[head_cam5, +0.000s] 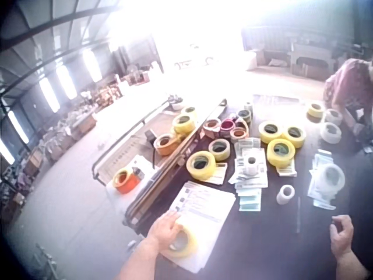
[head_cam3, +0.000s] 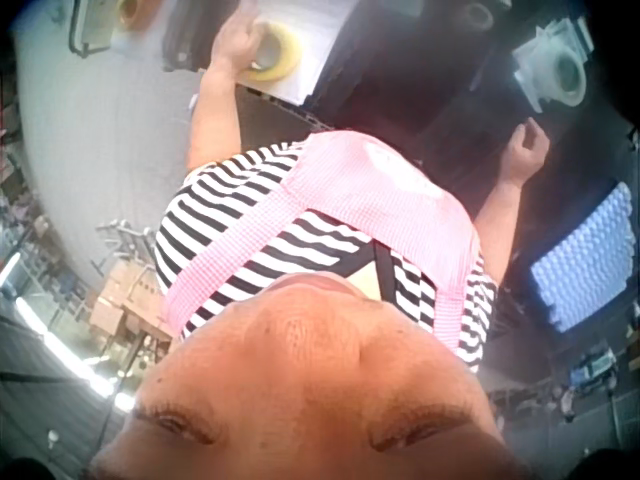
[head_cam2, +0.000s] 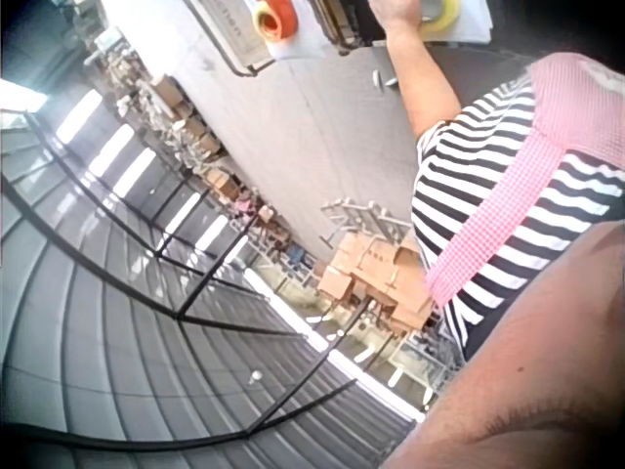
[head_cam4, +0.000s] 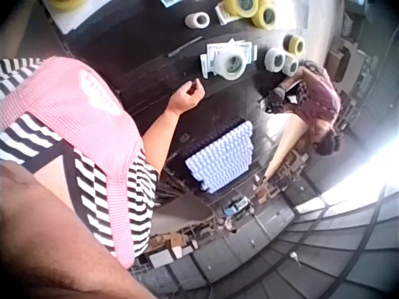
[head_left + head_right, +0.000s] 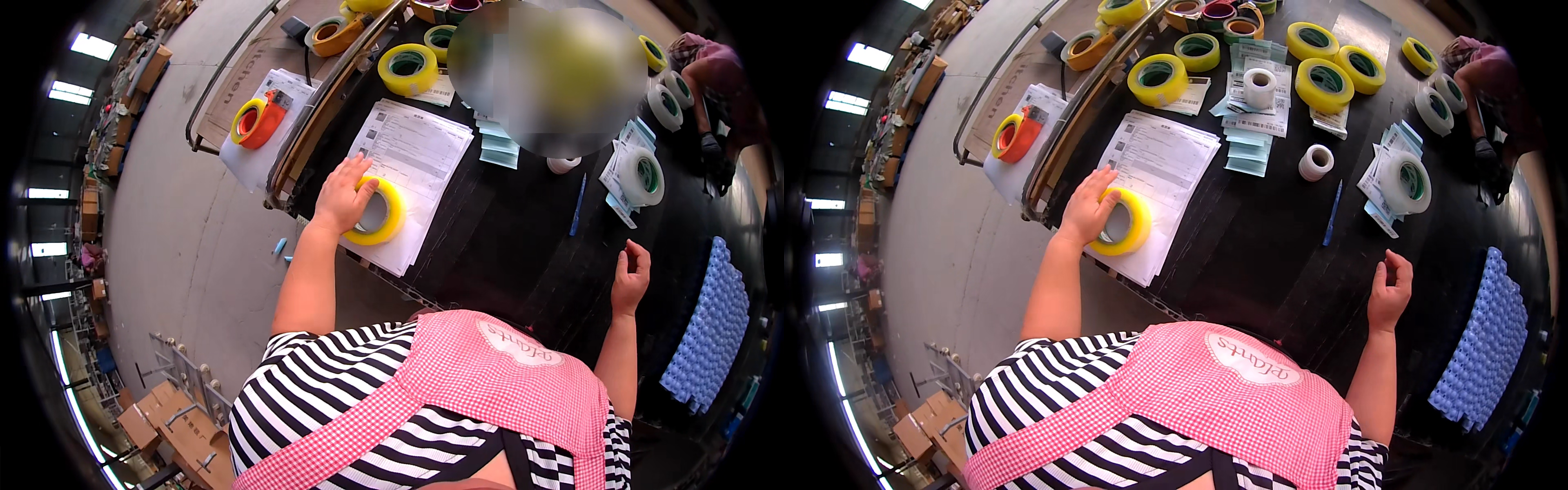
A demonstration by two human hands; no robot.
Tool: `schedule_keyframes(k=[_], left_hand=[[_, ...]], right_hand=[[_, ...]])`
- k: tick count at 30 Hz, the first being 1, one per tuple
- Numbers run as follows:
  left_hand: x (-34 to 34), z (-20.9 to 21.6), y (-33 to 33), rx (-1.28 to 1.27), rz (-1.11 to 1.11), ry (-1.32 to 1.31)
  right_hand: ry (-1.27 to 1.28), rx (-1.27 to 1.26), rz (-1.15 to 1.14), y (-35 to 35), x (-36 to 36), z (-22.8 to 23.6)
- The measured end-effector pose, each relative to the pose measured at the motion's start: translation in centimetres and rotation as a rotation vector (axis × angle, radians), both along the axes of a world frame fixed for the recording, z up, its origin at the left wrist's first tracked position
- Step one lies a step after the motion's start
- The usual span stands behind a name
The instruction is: The person arranges stacks of green and purple bubble wrap on a table. They then pick up a roll of yellow tape and a stack of shipping labels, sorting through the labels and arranging them on the table.
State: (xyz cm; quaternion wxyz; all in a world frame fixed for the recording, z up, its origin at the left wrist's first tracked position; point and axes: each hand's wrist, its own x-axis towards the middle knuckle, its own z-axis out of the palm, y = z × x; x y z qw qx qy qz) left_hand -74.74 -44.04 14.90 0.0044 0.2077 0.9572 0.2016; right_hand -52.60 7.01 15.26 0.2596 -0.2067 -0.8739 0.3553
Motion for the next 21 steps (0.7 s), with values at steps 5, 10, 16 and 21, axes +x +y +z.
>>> schedule_keyframes(k=[5, 10, 16, 21], left_hand=[[-1.2, -0.5, 0.6, -0.087, -0.058, -0.082], [-2.0, 0.4, 2.2, -0.168, -0.014, -0.178], [-1.9, 1.0, 3.4, -0.118, 0.037, -0.125], [-0.9, 4.7, 13.8, 0.327, -0.196, 0.111]], right_hand=[[-0.034, 0.349, -0.024, 3.9, -6.0, 2.0], [-0.24, 0.536, 0.072, 7.0, -10.0, 1.5], [-0.323, 0.493, 0.036, 7.0, -11.3, 0.1], [-0.337, 0.521, -0.027, 7.6, -11.0, -0.4]])
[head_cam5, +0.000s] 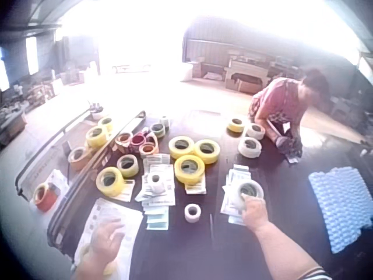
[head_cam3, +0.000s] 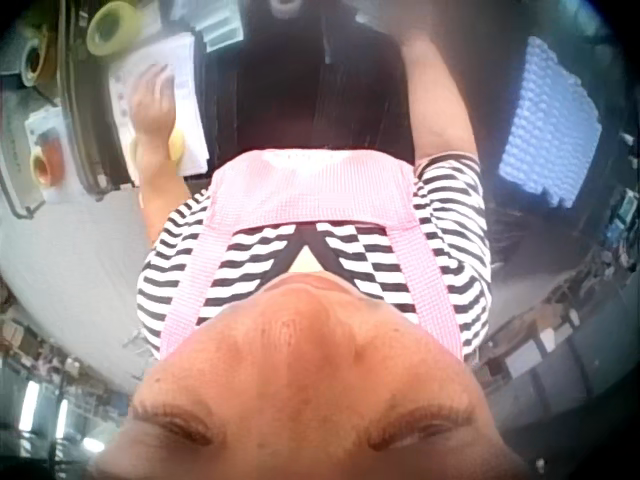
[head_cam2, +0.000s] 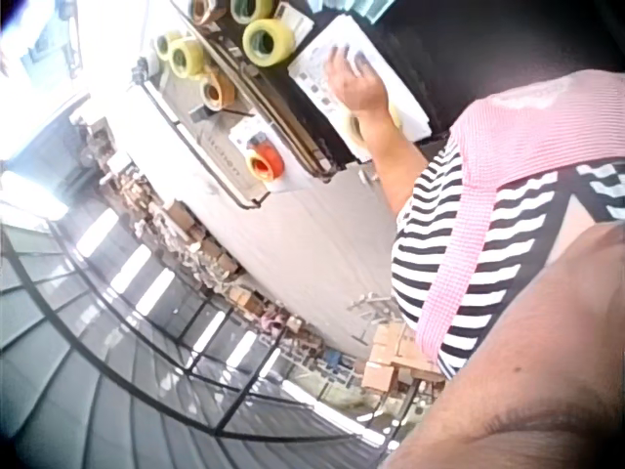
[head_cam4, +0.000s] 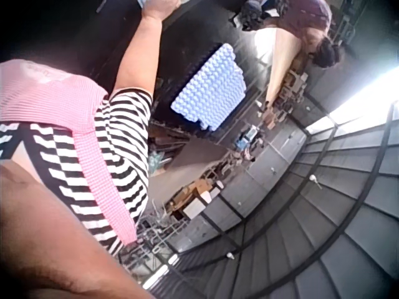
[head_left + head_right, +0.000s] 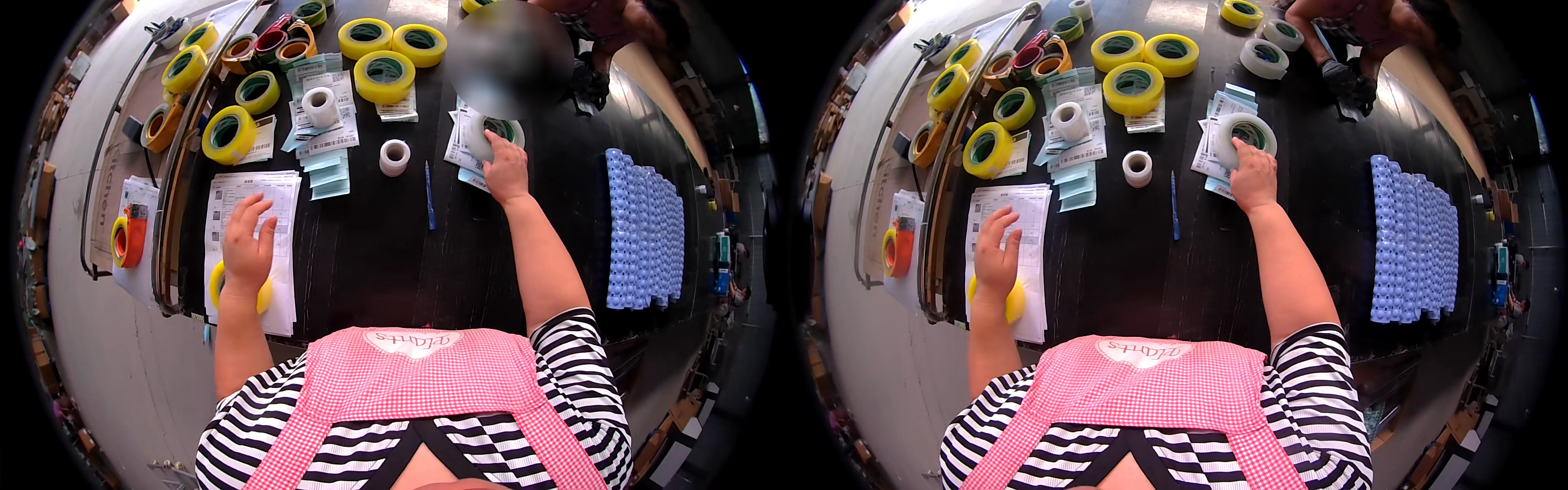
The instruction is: The person arranges stacks of green and purple bubble wrap on a table. They then pick up a roll of yellow tape and a stack of shipping labels, sorting through the labels and arranging them on the table.
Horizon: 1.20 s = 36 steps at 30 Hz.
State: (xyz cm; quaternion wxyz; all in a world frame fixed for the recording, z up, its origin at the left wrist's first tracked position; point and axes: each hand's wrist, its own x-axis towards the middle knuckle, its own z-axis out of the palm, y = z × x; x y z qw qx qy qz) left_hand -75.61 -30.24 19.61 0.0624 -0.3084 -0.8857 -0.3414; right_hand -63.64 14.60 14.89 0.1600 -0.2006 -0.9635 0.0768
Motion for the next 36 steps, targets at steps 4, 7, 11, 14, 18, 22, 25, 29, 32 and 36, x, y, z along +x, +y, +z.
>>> schedule_keyframes(k=[4, 7, 11, 14, 18, 22, 25, 29, 32, 36], left_hand=[[3.0, 3.5, 12.6, 0.148, -0.539, -0.335], [3.4, -0.3, 21.2, -0.062, -0.636, -0.129], [1.7, -5.2, 30.9, -0.222, -0.648, 0.017], [1.6, -7.5, 32.3, -0.199, -0.594, -0.095], [1.3, -7.2, 31.3, -0.264, -0.615, 0.001], [1.7, -8.4, 32.0, -0.276, -0.558, 0.117], [2.1, -7.9, 32.3, -0.276, -0.558, 0.079], [2.2, -8.1, 32.7, -0.311, -0.549, 0.079], [2.1, -7.8, 32.9, -0.355, -0.562, 0.059], [2.2, -8.3, 33.0, -0.34, -0.539, 0.036]], right_hand=[[0.023, 0.009, 0.032, 0.8, -0.5, -0.1], [0.016, 0.03, 0.078, 0.4, -1.6, -0.2], [0.054, 0.024, 0.047, 2.1, -0.6, -1.5], [0.058, -0.015, 0.037, 2.2, -0.5, -2.1], [0.066, -0.029, 0.057, 1.8, -0.8, -1.9], [0.088, -0.075, 0.084, 1.7, -0.9, -1.2], [0.104, -0.087, 0.097, 1.9, -0.9, -1.1], [0.104, -0.124, 0.1, 2.0, -1.0, -0.9], [0.118, -0.12, 0.112, 2.3, -0.9, -1.2], [0.123, -0.121, 0.114, 2.0, -1.0, -1.3]])
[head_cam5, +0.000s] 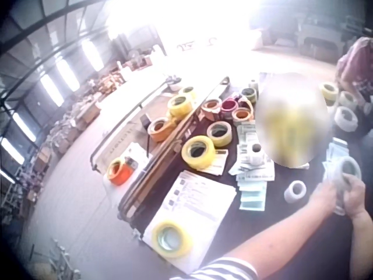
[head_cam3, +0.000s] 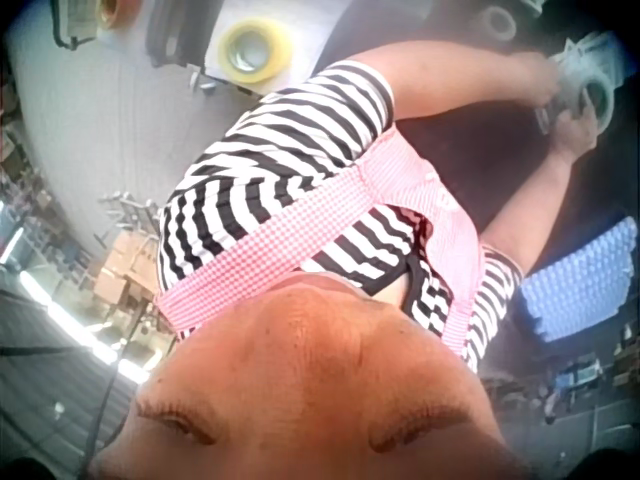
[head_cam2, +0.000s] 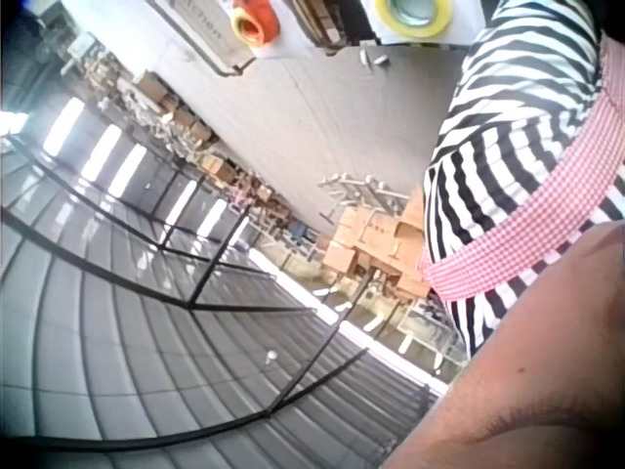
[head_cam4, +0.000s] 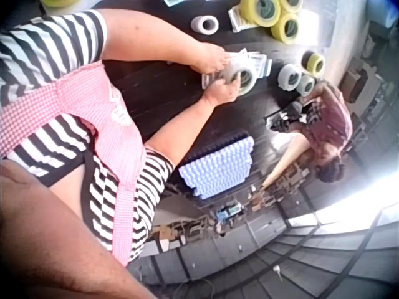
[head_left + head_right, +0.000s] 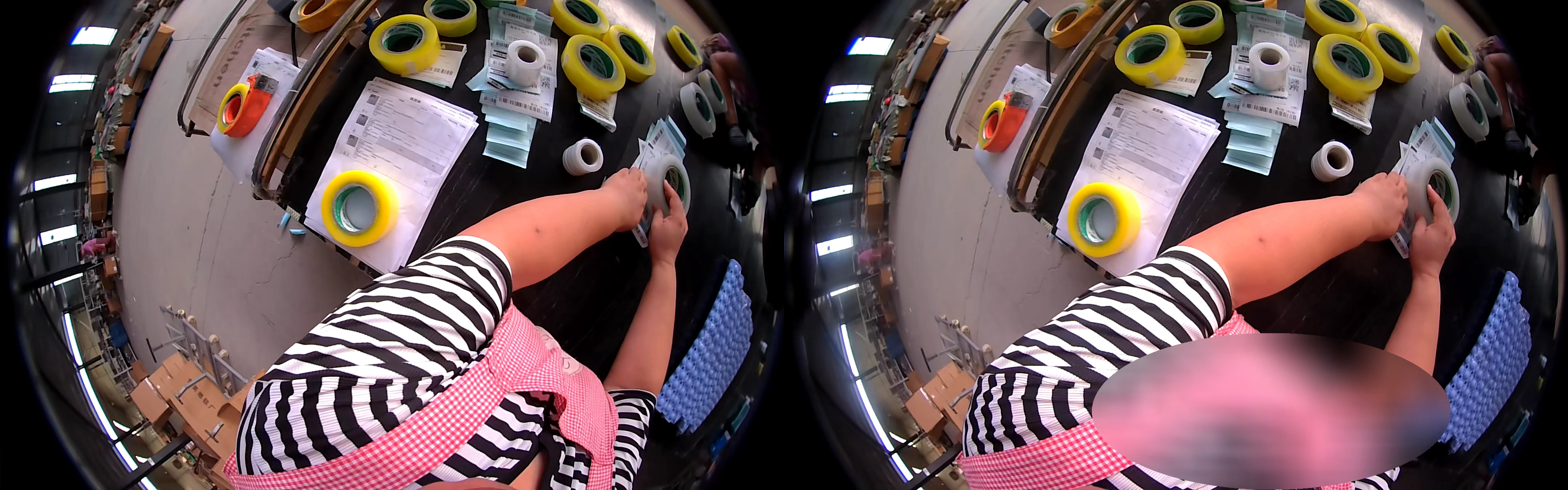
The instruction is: The person arranges stacks of green and purple bubble wrap on a table. They then pick up a roll of yellow tape and a stack of shipping labels, sorting through the labels and arranging them on the table.
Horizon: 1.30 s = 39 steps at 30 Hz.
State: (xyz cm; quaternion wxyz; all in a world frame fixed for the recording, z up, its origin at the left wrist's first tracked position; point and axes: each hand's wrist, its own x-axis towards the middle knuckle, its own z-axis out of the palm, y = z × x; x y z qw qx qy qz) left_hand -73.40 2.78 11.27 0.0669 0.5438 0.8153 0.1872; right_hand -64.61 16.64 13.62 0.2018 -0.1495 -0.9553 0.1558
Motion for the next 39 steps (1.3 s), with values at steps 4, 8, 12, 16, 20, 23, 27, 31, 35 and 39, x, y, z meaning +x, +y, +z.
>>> schedule_keyframes(k=[4, 8, 12, 16, 20, 23, 27, 31, 35, 39], left_hand=[[1.2, 1.0, -4.2, 0.38, 0.061, 0.059], [3.0, 6.8, -20.3, 0.608, 0.113, -0.026], [5.0, 4.5, -36.9, 0.383, 0.606, 0.335], [7.7, 3.5, -42.3, -0.062, 0.808, 0.144], [8.2, 1.7, -43.9, 0.135, 0.749, 0.342], [8.3, 1.5, -44.4, 0.156, 0.749, 0.373], [8.7, 1.6, -44.1, 0.031, 0.705, 0.384], [8.5, 2.0, -43.8, -0.031, 0.665, 0.285], [8.7, 2.7, -43.5, -0.012, 0.686, 0.269], [8.8, 5.8, -41.9, -0.059, 0.764, 0.3]], right_hand=[[-0.013, -0.015, -0.003, -0.5, -0.4, 0.4], [-0.02, 0.05, -0.014, -0.3, 0.1, -0.1], [-0.034, 0.062, -0.046, -0.1, 0.2, -0.1], [-0.036, 0.075, -0.051, 0.2, -0.1, -0.6], [-0.032, 0.054, -0.066, -0.1, -0.4, -0.8], [-0.046, 0.04, -0.088, -0.2, -0.2, -0.5], [-0.033, 0.035, -0.055, -0.2, 0.2, -0.8], [-0.04, 0.112, -0.078, -0.5, 0.0, -0.1], [0.062, 0.01, -0.061, -1.6, 0.2, 1.3], [0.322, -0.145, -0.009, -6.6, 2.3, 3.6]])
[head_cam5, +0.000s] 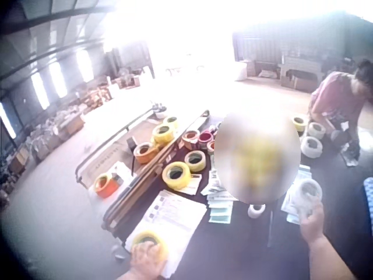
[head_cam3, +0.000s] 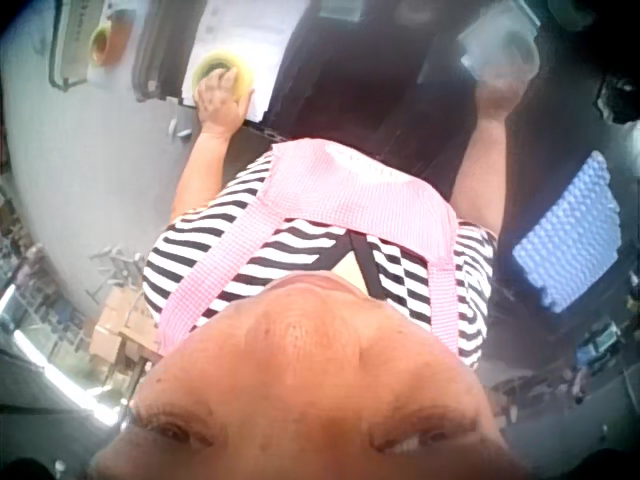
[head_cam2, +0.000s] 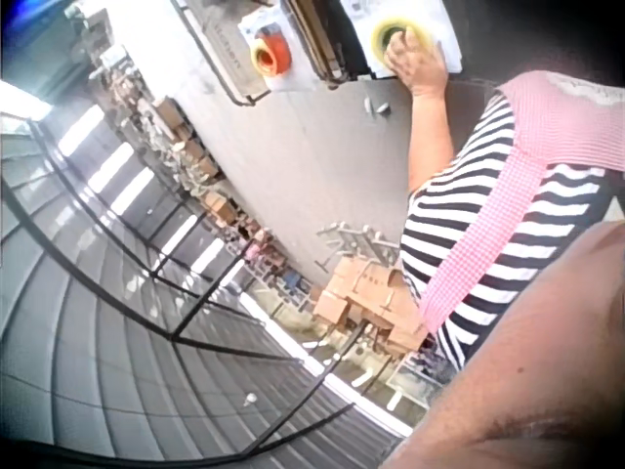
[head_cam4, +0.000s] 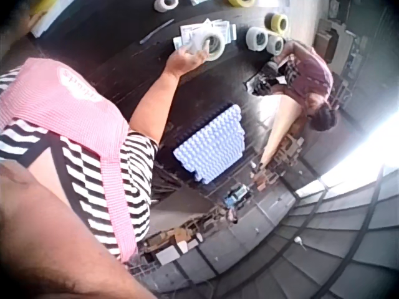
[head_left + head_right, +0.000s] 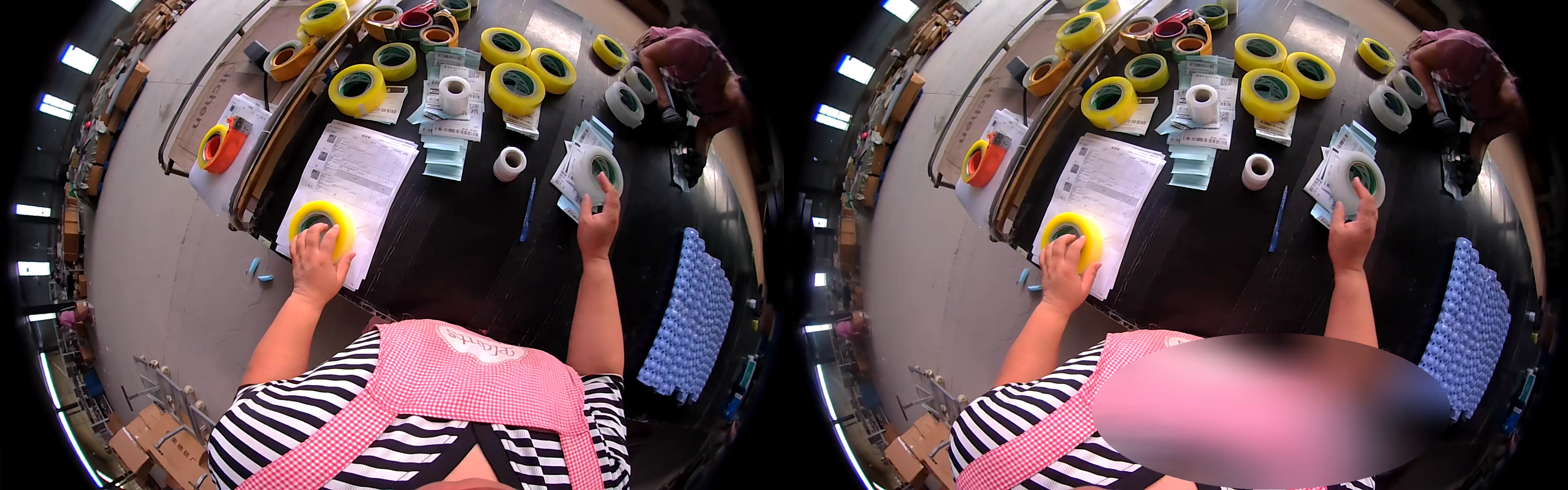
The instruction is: The person arranges stacks of green and purple bubble wrap on a table. They then pick up a roll of yellow tape and a stack of shipping labels, sorting through the labels and arranging them on the table.
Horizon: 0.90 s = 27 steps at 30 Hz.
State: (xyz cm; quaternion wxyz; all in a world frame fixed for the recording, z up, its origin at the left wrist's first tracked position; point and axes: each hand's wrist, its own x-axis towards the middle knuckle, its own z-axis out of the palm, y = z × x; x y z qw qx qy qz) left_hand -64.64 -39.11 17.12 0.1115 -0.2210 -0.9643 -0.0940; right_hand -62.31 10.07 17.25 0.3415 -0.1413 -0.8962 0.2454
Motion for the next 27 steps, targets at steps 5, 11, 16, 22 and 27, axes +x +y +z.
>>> schedule_keyframes(k=[5, 11, 16, 22, 27], left_hand=[[-4.6, 2.3, 4.2, 0.332, -0.098, -0.001], [-18.8, 0.1, 11.3, 0.761, -0.106, -0.548], [-29.2, -5.0, 15.5, 0.805, 0.075, -0.788], [-32.5, -6.0, 20.2, 0.519, -0.005, -0.595], [-34.4, -5.8, 21.8, 0.536, 0.071, -0.62]], right_hand=[[-0.006, -0.177, 0.204, -6.0, 0.4, 0.8], [-0.087, -0.107, 0.367, -10.0, -3.6, 2.8], [-0.097, -0.057, 0.339, -13.3, -11.5, 2.5], [-0.472, -0.041, 0.192, -16.7, -21.6, 0.4], [-0.445, -0.209, 0.164, -17.3, -24.8, -1.1]])
